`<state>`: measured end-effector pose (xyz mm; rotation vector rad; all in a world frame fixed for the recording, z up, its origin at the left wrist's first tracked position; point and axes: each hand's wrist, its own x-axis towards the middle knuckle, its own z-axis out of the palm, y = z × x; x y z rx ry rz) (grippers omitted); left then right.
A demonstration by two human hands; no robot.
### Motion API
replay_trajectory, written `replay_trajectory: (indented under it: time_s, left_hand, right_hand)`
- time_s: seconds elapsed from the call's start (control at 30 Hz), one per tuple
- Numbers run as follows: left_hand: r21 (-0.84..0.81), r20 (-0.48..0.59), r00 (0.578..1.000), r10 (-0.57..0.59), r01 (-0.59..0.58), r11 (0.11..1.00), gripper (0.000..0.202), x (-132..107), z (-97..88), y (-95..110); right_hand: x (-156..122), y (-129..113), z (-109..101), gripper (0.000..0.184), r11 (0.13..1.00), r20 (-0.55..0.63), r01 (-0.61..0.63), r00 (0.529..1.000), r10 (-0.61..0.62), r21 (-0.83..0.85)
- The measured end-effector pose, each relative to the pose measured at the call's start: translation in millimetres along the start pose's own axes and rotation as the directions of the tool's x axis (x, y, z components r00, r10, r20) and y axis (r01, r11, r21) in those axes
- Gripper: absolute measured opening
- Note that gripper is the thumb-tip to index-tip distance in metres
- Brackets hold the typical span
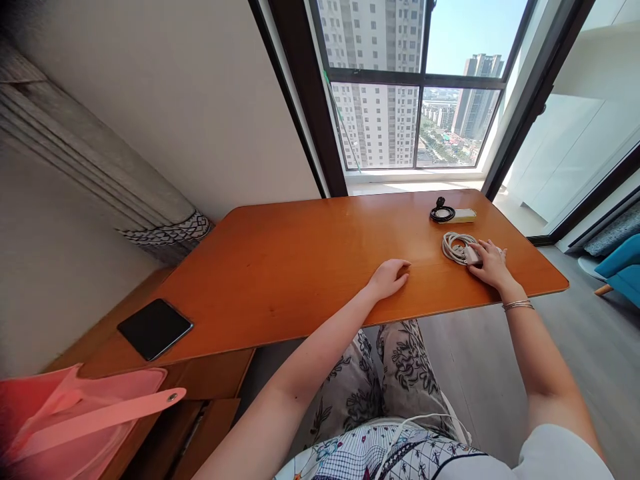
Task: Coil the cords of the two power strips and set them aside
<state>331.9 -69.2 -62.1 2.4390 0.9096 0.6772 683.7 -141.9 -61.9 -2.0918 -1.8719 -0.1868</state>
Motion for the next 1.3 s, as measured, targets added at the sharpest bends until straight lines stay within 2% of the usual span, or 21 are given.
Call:
replay_trajectory:
  time_s: [0.13,0.23,0.3,0.37,0.43,0.5,0.57,0.63,0.7,0.73,0.9,1.0,1.07,1.2,1.3]
  left_hand:
    - [-0.003,-0.004,1.0,0.002,-0.002,1.0,0.034,0.3,-0.7,0.1]
    - [-0.017,-0.016,1.0,0.006,-0.007,1.0,0.033,0.6,0.0,-0.9]
    - [-0.039,-0.027,1.0,0.009,-0.01,0.999,0.033,0.6,1.5,-2.1]
    - [-0.076,-0.048,0.999,0.011,-0.014,0.997,0.032,0.3,3.7,-3.9]
    - [-0.133,-0.1,0.995,0.009,-0.022,0.991,0.033,-0.3,6.4,-6.9]
    - [-0.199,-0.202,0.979,-0.012,-0.03,0.979,0.034,-0.7,8.7,-11.2]
    - [-0.251,-0.352,0.934,-0.068,-0.024,0.968,0.036,-0.6,9.9,-16.3]
    - [-0.272,-0.5,0.855,-0.136,-0.006,0.962,0.038,0.0,10.2,-21.4]
    - [-0.285,-0.589,0.788,-0.182,0.008,0.958,0.039,1.0,10.1,-25.3]
    - [-0.292,-0.605,0.772,-0.194,0.011,0.956,0.038,1.6,10.1,-26.6]
    - [-0.321,-0.577,0.79,-0.208,0.014,0.947,0.033,4.5,12.2,-27.3]
    - [-0.324,-0.552,0.804,-0.22,0.036,0.945,0.031,4.1,12.1,-26.3]
    - [-0.322,-0.506,0.833,-0.224,0.059,0.945,0.031,1.5,9.2,-26.5]
    - [-0.287,-0.3,0.93,-0.211,0.123,0.95,0.036,-11.2,-9.9,-32.5]
    - [-0.258,-0.116,0.965,-0.237,0.201,0.945,0.04,-27.8,-37.0,-42.2]
  right_hand:
    - [12.0,-6.4,1.5,0.067,0.998,0.043,-0.059,0.997,0.06,-0.035]
    - [9.1,-27.5,4.2,0.076,0.997,-0.014,-0.069,0.998,0.069,-0.032]
    - [3.5,-52.4,7.7,0.078,1.0,-0.065,0.011,0.998,-0.012,-0.007]
    - [0.0,-84.2,12.7,0.071,0.989,-0.07,0.148,0.987,-0.147,0.019]
    - [2.9,-119.0,18.8,0.06,0.962,-0.034,0.267,0.964,-0.265,0.06]
    - [13.9,-152.4,25.4,0.052,0.919,0.029,0.375,0.924,-0.381,0.124]
    - [30.0,-181.3,32.7,0.051,0.88,0.043,0.435,0.892,-0.45,0.188]
    - [45.7,-203.6,41.4,0.05,0.862,0.031,0.45,0.883,-0.469,0.234]
    - [55.8,-218.3,51.9,0.048,0.859,0.041,0.44,0.884,-0.466,0.261]
    - [58.0,-222.7,57.5,0.047,0.86,0.055,0.434,0.884,-0.463,0.269]
    - [51.9,-222.0,78.5,0.045,0.849,0.089,0.437,0.873,-0.48,0.296]
    - [49.0,-216.9,78.9,0.044,0.826,0.077,0.46,0.858,-0.508,0.326]
    - [49.4,-215.9,76.1,0.041,0.824,0.089,0.452,0.857,-0.507,0.341]
    - [49.4,-217.4,69.9,0.043,0.853,0.136,0.397,0.876,-0.462,0.34]
    - [47.6,-217.5,67.8,0.047,0.851,0.145,0.388,0.876,-0.46,0.355]
